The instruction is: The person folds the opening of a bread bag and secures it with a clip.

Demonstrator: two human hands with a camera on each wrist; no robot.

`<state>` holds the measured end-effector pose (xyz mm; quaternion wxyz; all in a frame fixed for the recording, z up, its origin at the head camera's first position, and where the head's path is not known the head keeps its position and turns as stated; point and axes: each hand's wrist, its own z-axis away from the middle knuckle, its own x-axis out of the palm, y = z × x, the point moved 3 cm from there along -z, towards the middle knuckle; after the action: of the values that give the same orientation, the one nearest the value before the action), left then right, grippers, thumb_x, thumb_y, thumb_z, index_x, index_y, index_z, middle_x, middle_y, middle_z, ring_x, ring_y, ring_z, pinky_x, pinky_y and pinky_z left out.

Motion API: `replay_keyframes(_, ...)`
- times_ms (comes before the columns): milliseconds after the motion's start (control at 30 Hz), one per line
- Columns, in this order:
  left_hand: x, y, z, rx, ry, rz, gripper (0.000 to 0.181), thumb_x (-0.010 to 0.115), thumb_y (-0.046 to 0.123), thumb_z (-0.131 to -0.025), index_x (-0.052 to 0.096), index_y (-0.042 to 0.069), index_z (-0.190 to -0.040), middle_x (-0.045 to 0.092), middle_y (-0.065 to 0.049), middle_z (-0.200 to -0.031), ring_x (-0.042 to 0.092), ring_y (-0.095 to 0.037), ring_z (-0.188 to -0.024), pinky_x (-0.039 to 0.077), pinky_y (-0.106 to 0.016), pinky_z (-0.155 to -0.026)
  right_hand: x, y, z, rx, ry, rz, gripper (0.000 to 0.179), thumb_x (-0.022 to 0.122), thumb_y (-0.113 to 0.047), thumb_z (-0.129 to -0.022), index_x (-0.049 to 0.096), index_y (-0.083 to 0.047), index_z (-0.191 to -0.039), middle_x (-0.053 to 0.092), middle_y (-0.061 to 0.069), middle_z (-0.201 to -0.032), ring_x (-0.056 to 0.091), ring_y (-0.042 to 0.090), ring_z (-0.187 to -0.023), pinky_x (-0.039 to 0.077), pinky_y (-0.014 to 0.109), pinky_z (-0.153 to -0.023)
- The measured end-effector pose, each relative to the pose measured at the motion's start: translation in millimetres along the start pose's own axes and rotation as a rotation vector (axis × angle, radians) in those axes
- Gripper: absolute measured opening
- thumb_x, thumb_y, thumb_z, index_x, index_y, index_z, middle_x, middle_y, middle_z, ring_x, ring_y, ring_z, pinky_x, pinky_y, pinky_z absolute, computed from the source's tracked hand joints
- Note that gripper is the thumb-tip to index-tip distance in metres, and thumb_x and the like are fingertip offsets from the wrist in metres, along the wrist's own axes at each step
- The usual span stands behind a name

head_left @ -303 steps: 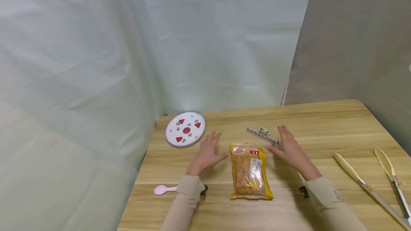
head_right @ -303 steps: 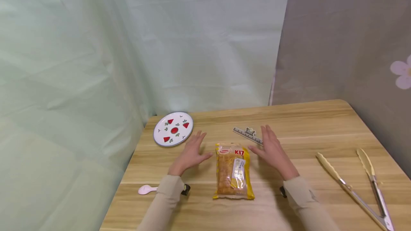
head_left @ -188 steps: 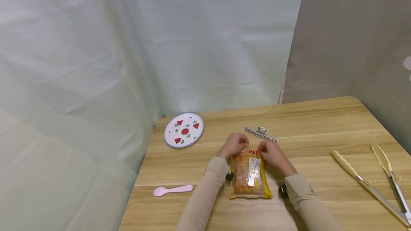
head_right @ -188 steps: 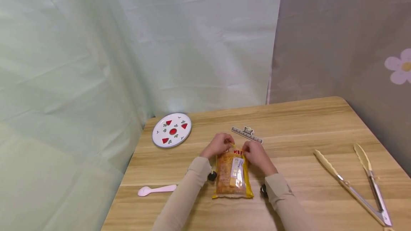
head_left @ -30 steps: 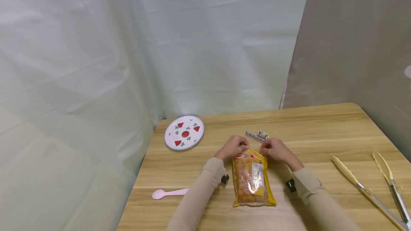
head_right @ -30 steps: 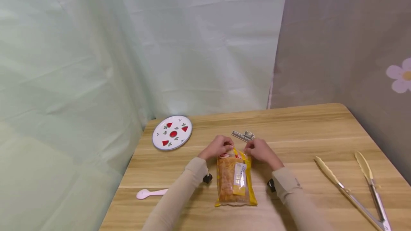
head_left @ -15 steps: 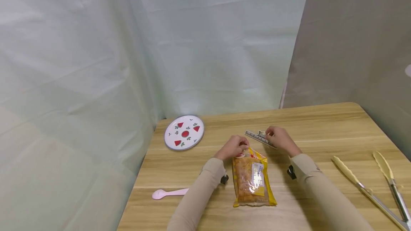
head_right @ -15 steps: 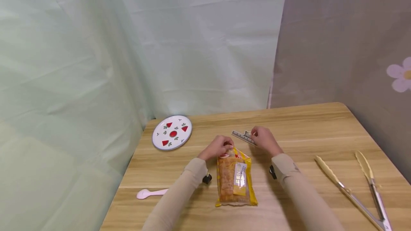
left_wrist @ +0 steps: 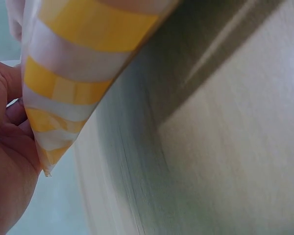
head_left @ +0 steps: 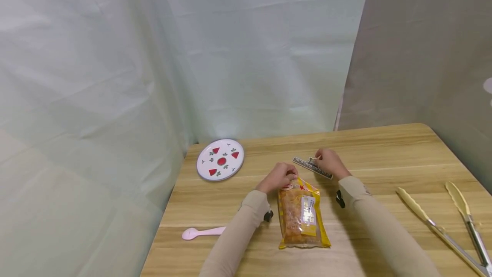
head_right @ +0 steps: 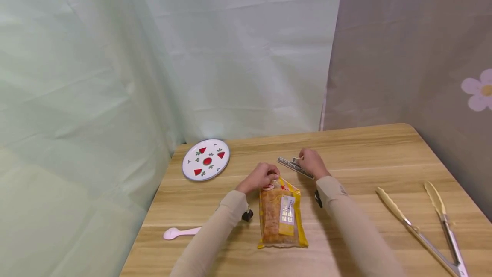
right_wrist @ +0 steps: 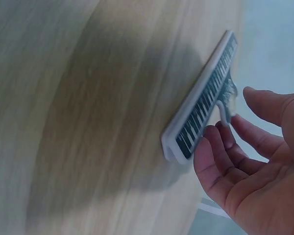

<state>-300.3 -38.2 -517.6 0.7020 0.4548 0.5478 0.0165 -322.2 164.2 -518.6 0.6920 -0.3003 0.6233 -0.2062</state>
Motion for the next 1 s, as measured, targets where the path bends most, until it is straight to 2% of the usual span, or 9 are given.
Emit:
replay_keyframes(133, 0.4, 0.3, -0.6, -0.006, 0.0, -0.008, 0.011, 0.064, 0.007, -0.099, 0.07, 0.007, -0.09, 0.066, 0.003, -0.081, 0.054, -0.004, -0.073, 0.046, -0.019, -0.072, 3, 1, -4.3, 0.011, 0.007, 0.044, 0.022, 0.066, -0.01, -0.095, 0.066, 0.011, -0.103, 0.067, 0.025, -0.099, 0.063, 0.038, -0.091, 0.052, 0.05, -0.082)
replay_keyframes(333, 1.3, 1.7, -1.7, 0.011, 0.002, -0.024, 0.009, 0.065, 0.007, -0.099, 0.071, 0.006, -0.091, 0.067, 0.002, -0.082, 0.055, -0.004, -0.073, 0.047, -0.018, -0.072, 4, 0, -7.6, 0.058, -0.021, 0.055, 0.016, 0.066, -0.01, -0.095, 0.068, 0.005, -0.088, 0.064, 0.014, -0.083, 0.056, 0.027, -0.075, 0.047, 0.041, -0.069)
replay_keyframes(467, 1.1, 2.1, -2.3, 0.018, 0.002, -0.036, 0.01, 0.064, 0.007, -0.099, 0.071, 0.005, -0.092, 0.067, 0.002, -0.082, 0.055, -0.004, -0.073, 0.047, -0.018, -0.071, 4, -2, -6.9, 0.063, -0.028, 0.053, 0.017, 0.065, -0.01, -0.095, 0.067, 0.004, -0.084, 0.062, 0.012, -0.079, 0.054, 0.025, -0.072, 0.045, 0.037, -0.065)
replay_keyframes(767, 0.6, 3.6, -0.3, 0.007, -0.002, -0.026, 0.011, 0.063, 0.009, -0.1, 0.071, 0.007, -0.093, 0.066, 0.003, -0.081, 0.055, -0.004, -0.072, 0.047, -0.018, -0.069, -2, -8, 3.6, -0.016, -0.046, -0.088, 0.014, 0.066, -0.006, -0.093, 0.068, 0.006, -0.088, 0.066, 0.015, -0.084, 0.058, 0.028, -0.078, 0.049, 0.039, -0.069)
replay_keyframes(1000, -1.9, 4.4, -0.2, -0.014, 0.001, -0.002, 0.011, 0.063, 0.008, -0.1, 0.071, 0.006, -0.093, 0.066, 0.002, -0.081, 0.053, -0.004, -0.068, 0.046, -0.018, -0.066, -19, -17, 16.9, -0.073, -0.051, -0.07, 0.014, 0.065, -0.008, -0.094, 0.069, 0.004, -0.088, 0.067, 0.014, -0.086, 0.059, 0.028, -0.08, 0.05, 0.042, -0.07)
